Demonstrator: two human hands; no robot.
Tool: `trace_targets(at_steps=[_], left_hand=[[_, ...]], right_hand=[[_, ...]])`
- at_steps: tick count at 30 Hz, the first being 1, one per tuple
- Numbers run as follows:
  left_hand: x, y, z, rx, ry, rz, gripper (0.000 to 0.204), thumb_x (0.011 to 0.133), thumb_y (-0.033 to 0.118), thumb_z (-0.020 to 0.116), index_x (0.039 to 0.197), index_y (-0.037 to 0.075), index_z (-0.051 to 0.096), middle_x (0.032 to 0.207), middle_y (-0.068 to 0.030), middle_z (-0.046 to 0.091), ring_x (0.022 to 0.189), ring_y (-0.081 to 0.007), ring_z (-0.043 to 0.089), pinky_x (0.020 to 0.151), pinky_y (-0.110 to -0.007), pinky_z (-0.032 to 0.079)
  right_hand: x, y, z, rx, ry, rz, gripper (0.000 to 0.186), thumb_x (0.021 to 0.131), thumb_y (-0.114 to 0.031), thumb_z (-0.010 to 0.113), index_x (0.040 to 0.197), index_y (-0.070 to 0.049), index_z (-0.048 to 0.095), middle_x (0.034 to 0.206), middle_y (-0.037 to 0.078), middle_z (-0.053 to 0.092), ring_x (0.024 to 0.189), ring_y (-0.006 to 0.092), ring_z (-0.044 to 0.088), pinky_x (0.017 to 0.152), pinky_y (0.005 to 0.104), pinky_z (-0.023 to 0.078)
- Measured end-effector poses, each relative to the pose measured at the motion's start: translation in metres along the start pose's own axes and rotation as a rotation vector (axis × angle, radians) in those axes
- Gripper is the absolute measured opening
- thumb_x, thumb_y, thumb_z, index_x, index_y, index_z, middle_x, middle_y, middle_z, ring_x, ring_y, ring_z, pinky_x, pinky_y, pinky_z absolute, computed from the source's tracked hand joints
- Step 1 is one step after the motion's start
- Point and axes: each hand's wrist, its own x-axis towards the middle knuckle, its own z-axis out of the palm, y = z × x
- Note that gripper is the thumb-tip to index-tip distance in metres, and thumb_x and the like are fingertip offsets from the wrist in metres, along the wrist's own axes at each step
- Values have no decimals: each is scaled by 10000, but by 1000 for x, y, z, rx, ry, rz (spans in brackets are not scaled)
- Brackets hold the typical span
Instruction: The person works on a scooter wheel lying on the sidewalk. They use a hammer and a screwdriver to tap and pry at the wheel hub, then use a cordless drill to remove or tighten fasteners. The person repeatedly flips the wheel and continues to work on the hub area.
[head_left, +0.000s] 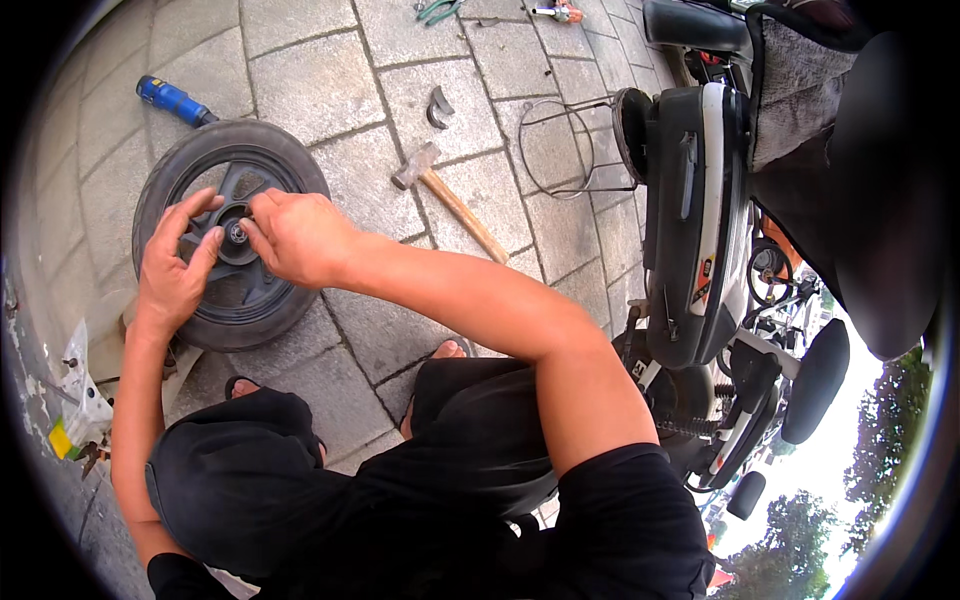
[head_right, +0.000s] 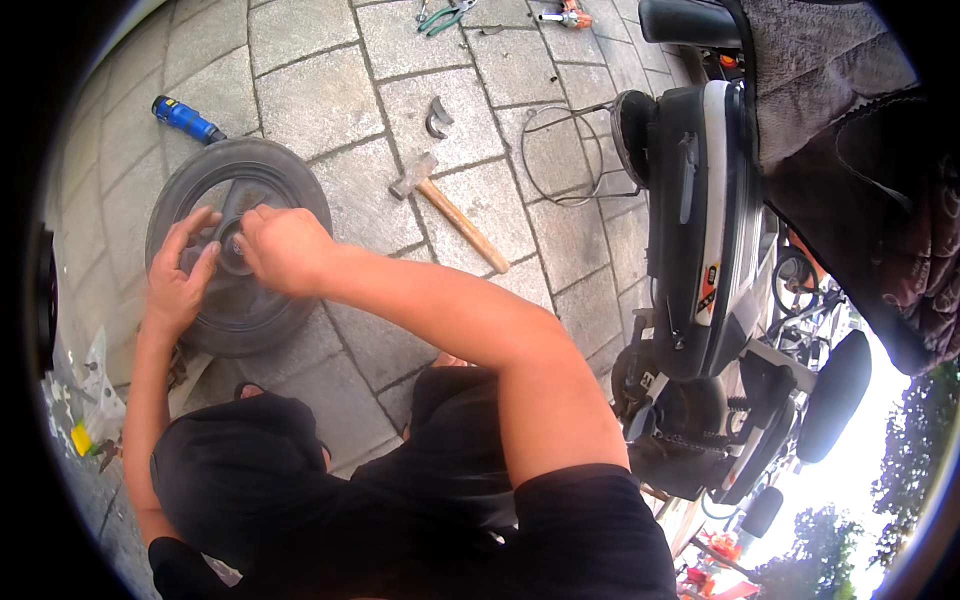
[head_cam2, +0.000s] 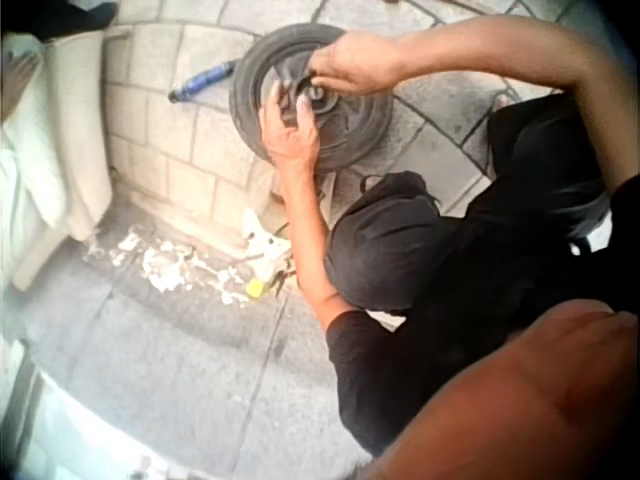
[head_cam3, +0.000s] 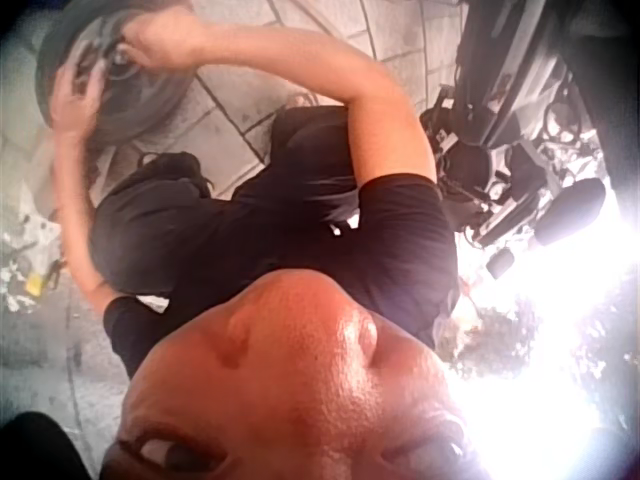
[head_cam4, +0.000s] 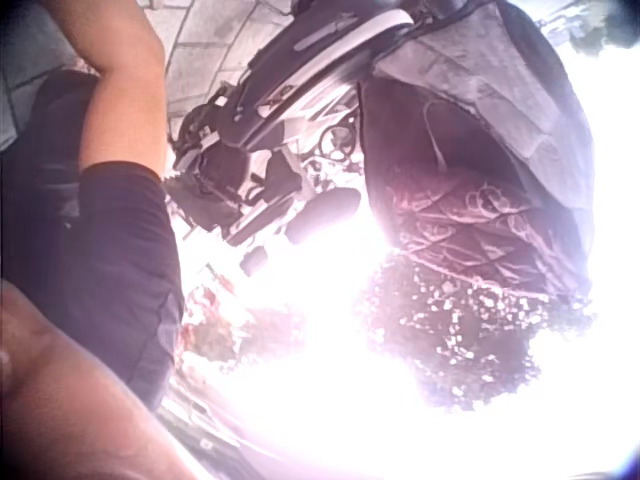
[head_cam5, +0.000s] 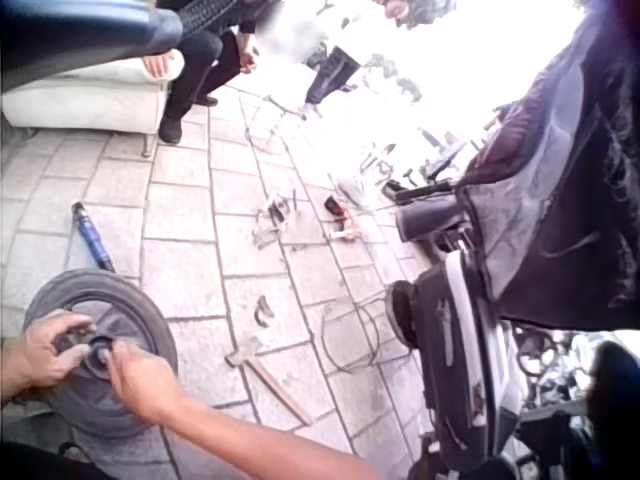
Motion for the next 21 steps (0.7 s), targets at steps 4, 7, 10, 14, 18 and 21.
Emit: trace_targets(at_steps=[4,7,10,14,18,21], left_hand=[[-5,0,26,25,-106,95,558,875,2,704,1415,18,566,1294,-183,669,1218,-327,637,1060,-392,478],[7,2,34,112,-54,172,483,899,4,687,1374,20,599,1188,-197,697,1077,-354,692,936,-396,542],[15,3,33,140,-114,198,449,912,-4,670,1355,22,611,1130,-187,695,1015,-363,698,870,-403,556],[16,9,35,134,-55,267,278,897,16,718,1173,18,689,1054,-155,703,938,-341,710,801,-389,566],[15,2,39,117,-14,299,158,899,64,744,1052,52,703,997,-101,704,881,-309,713,744,-375,579],[19,3,41,146,-24,280,155,896,89,759,1039,59,706,962,-88,697,845,-299,714,714,-375,577]], right_hand=[[0,4,7,42,9,51,273,1012,-260,576,974,8,609,916,230,681,845,435,683,762,507,558],[-3,7,12,143,21,136,322,1002,-317,607,954,1,624,917,226,691,863,440,683,761,514,548],[-8,10,-3,208,-78,189,384,995,-378,636,1059,-1,677,957,226,707,887,412,699,776,492,547],[-31,46,-61,158,-319,295,441,1017,-397,614,1222,-13,689,1000,223,726,922,347,724,818,435,567],[-91,146,-88,-533,-345,617,473,986,-399,608,1285,-32,600,1199,242,679,1084,387,685,941,480,556],[-125,192,-85,-612,-483,798,606,952,-416,680,1368,-2,530,1351,232,573,1254,390,594,1021,489,523]])
